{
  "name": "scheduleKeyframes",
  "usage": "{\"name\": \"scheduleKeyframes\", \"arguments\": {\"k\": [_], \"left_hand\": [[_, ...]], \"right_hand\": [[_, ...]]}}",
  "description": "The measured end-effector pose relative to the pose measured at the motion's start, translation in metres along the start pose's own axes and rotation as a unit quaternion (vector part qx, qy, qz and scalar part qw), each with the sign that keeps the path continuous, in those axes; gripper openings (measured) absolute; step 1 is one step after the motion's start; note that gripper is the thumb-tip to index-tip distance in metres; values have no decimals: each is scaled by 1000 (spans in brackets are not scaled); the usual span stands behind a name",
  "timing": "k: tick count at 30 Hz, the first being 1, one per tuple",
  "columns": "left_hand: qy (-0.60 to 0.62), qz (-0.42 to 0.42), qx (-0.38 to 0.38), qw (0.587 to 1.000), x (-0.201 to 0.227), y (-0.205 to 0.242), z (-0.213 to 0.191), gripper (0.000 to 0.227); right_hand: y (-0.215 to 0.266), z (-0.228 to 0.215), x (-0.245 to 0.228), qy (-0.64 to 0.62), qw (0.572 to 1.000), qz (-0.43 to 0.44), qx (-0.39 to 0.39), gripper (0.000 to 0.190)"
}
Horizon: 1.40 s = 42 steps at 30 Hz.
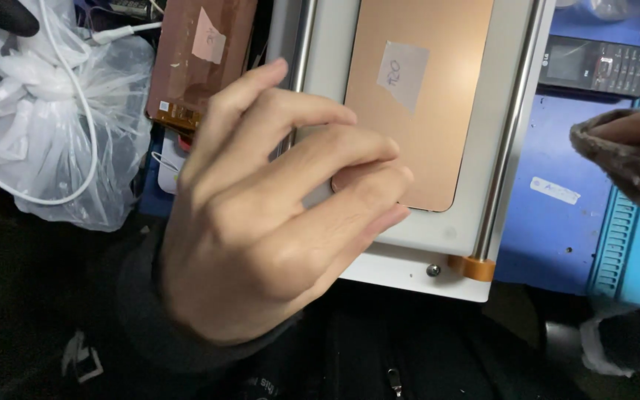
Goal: Cleaning a mobile phone screen using a cloth and spray on a screen separator machine.
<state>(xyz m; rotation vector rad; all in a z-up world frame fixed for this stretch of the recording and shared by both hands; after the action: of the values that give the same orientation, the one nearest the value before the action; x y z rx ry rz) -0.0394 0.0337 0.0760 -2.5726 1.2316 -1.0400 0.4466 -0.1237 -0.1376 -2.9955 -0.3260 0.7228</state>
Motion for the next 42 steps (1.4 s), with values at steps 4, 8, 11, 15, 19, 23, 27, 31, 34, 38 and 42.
{"name": "scheduleKeyframes", "arguments": {"k": [4, 8, 11, 15, 19, 23, 27, 31, 34, 38, 42], "left_hand": [[-39, 60, 1, 997, -5, 2, 8, 9], [-19, 72, -5, 997, -11, 6, 12, 6], [-15, 103, -5, 995, -10, 4, 11, 8], [-60, 146, -10, 987, -7, 4, 8, 9], [7, 128, -4, 992, -7, 6, 10, 13], [32, 90, 0, 995, -6, 6, 10, 11], [41, 101, -2, 994, -10, 8, 12, 11], [52, 94, -2, 994, -14, 8, 12, 9], [49, 85, 10, 995, -15, 11, 16, 11], [65, 80, 25, 994, -15, 12, 17, 13], [46, 77, 25, 996, -15, 15, 16, 11]], "right_hand": [[-27, 10, -57, -159, 979, -118, 48, 26], [-8, 21, -42, -187, 977, 98, -40, 23], [-7, 23, -24, -198, 979, 46, 4, 27], [-59, -8, -123, -95, 973, 150, -144, 17], [-97, -50, -253, -51, 982, -174, 47, 29], [-108, -63, -258, 1, 976, -216, 28, 38], [-113, -69, -279, -15, 963, -228, -142, 50], [-132, -74, -287, 112, 927, -348, -88, 55], [-134, -72, -286, 115, 895, -425, -69, 56], [-130, -68, -280, 121, 925, -348, -93, 51], [-123, -63, -274, 140, 896, -414, -76, 44]]}}
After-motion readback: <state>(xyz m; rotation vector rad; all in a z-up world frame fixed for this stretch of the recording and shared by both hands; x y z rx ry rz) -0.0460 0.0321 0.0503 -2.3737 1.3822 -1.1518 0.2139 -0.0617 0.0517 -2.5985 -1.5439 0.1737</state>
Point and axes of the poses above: each hand's wrist, its own y-axis away from the middle knuckle, its own z-axis out of the palm, x = y × z, the point moved 1 cm from there along -y, towards the middle knuckle, and after that the axes turned 12 degrees about -z, right-handed, at the moved point
